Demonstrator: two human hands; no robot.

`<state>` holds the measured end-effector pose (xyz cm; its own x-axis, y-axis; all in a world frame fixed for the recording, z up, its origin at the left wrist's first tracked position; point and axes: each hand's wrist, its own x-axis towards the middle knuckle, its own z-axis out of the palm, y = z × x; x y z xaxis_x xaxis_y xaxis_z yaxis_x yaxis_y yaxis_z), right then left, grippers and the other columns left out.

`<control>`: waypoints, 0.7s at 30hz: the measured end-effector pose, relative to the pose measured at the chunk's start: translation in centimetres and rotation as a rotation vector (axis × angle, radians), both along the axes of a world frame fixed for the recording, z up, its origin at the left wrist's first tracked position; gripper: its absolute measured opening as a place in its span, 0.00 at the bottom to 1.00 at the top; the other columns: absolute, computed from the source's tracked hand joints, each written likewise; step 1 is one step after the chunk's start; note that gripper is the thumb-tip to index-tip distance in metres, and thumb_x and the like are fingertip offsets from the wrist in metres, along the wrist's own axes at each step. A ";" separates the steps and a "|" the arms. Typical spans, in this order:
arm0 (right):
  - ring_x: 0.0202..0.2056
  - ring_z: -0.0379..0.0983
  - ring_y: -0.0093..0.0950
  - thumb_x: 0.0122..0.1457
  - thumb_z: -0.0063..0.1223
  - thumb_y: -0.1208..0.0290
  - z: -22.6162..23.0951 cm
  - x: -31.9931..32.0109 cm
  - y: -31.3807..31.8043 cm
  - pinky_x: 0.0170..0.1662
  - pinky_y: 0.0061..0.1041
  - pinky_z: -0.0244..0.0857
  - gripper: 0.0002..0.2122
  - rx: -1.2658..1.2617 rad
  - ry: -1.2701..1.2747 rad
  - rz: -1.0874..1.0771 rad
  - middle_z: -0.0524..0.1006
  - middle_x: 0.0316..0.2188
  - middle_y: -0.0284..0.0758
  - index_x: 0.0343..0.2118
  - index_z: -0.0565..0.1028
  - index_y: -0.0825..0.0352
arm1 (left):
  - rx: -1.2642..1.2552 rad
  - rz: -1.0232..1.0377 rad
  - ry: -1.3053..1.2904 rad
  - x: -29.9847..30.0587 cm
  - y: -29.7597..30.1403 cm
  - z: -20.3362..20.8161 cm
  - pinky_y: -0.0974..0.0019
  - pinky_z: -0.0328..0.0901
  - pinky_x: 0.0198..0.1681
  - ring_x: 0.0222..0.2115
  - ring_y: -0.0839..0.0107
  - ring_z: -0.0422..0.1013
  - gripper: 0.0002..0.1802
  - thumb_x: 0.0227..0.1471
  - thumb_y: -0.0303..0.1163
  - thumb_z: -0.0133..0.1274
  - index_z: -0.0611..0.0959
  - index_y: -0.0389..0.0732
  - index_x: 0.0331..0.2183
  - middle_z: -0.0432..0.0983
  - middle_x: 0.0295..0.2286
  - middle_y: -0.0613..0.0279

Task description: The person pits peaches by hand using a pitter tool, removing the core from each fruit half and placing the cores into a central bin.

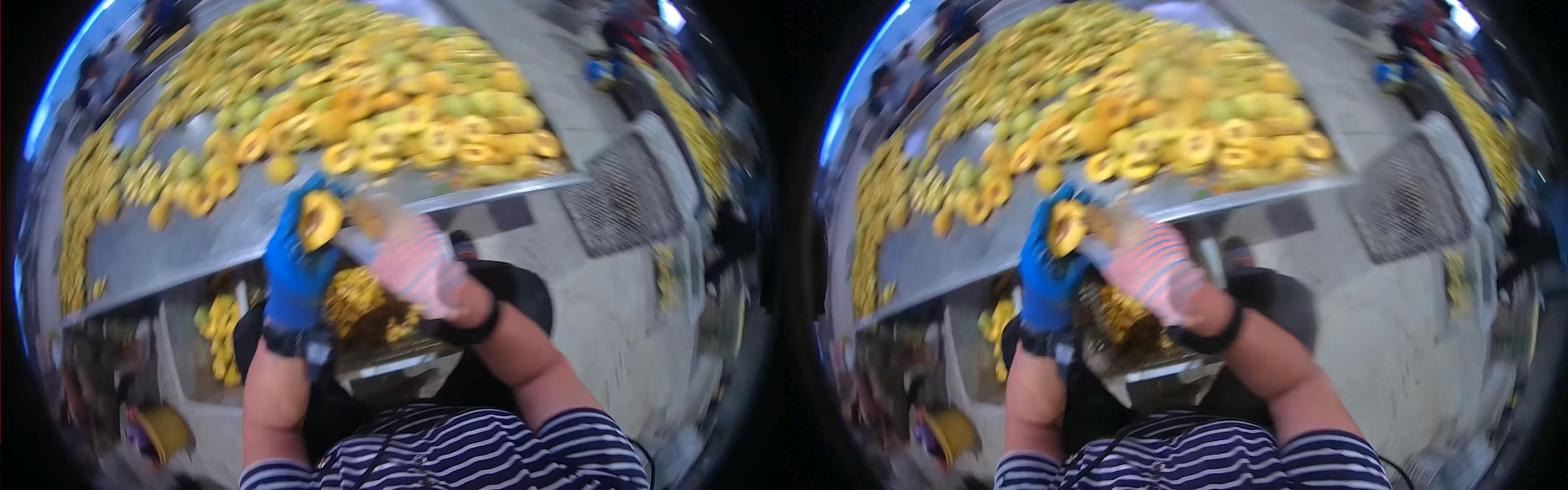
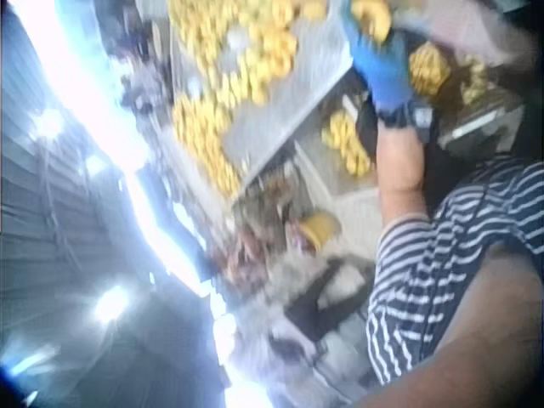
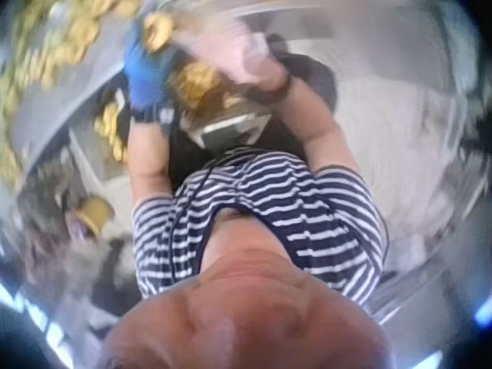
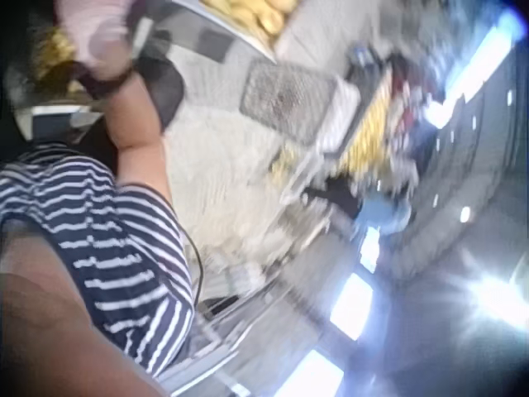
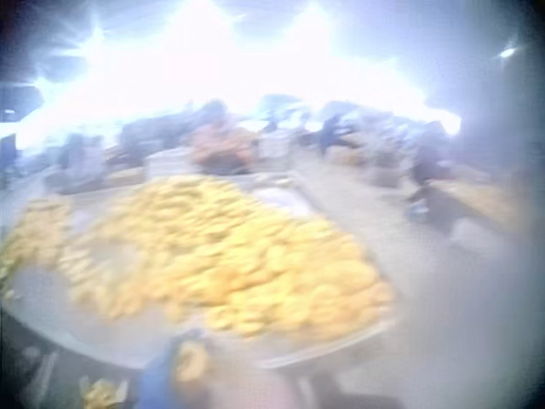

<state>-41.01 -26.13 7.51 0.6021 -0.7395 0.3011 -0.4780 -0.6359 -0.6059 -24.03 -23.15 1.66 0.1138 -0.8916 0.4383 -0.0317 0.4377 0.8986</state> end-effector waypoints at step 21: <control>0.33 0.74 0.47 0.52 0.57 0.64 -6.8 3.9 1.2 0.36 0.38 0.67 0.17 0.549 0.046 0.136 0.77 0.29 0.48 0.40 0.71 0.70 | 0.484 0.206 0.602 -0.4 1.2 3.3 0.63 0.72 0.36 0.30 0.62 0.76 0.27 0.62 0.49 0.41 0.78 0.32 0.40 0.79 0.33 0.49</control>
